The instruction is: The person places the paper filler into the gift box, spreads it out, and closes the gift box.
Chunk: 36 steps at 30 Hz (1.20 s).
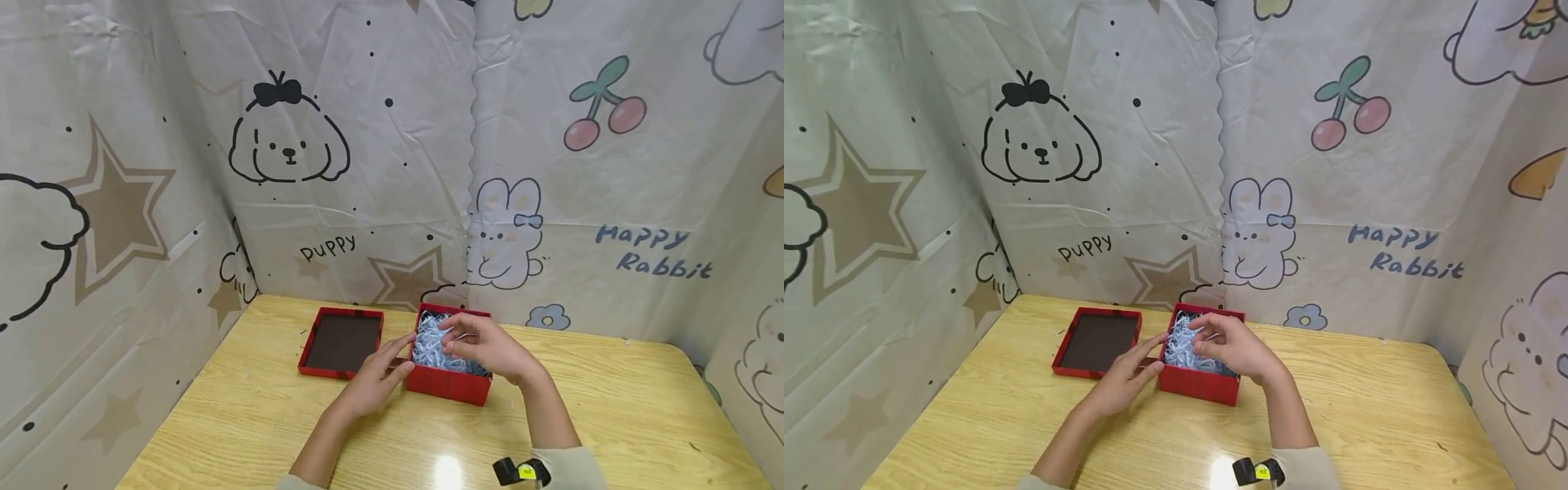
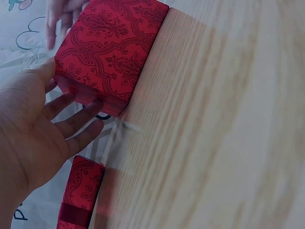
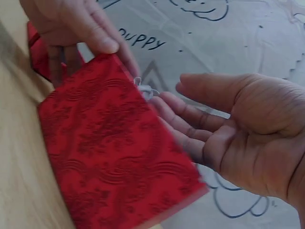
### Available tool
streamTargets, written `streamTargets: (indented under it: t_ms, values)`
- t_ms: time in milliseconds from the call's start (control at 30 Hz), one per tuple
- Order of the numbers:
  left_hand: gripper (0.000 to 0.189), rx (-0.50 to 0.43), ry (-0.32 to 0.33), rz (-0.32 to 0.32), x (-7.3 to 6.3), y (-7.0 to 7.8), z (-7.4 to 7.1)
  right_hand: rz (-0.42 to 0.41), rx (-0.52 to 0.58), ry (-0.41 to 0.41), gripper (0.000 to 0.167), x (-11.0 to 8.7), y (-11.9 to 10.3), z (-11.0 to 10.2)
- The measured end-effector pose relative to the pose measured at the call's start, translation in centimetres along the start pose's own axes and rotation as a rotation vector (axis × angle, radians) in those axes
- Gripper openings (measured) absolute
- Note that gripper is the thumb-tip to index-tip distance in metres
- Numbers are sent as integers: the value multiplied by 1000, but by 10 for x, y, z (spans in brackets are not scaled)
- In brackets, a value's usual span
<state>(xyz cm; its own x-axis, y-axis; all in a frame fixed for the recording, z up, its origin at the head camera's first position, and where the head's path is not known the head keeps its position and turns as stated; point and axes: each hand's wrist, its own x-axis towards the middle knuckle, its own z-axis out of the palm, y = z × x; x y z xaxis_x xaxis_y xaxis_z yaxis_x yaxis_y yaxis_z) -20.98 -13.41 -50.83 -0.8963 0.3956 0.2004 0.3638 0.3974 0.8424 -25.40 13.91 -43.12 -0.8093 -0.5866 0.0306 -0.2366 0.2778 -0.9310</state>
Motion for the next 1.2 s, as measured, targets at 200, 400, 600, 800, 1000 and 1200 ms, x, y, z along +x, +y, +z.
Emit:
streamTargets:
  t_ms: [200, 400, 600, 800, 1000, 1200]
  values:
    - [57, -15, -10, 1, -1, -2, 1, 51, -58, -4, 31, 15, 12, 14]
    - [57, -18, -21, -8, -1, -2, 3, 142, -22, 89, 29, 31, 18, 26]
    - [58, -19, -19, 1, 1, 0, 3, 181, -2, 116, 27, 45, 25, 34]
    - [57, -23, -21, -1, 2, 1, 4, 194, 62, 99, 27, 52, 24, 28]
    - [58, -7, -12, -6, 3, 0, 3, 177, 159, 75, 38, 35, 8, 10]
    - [59, 3, -10, -27, 1, 1, -1, 110, 194, 78, 42, 16, -1, 5]
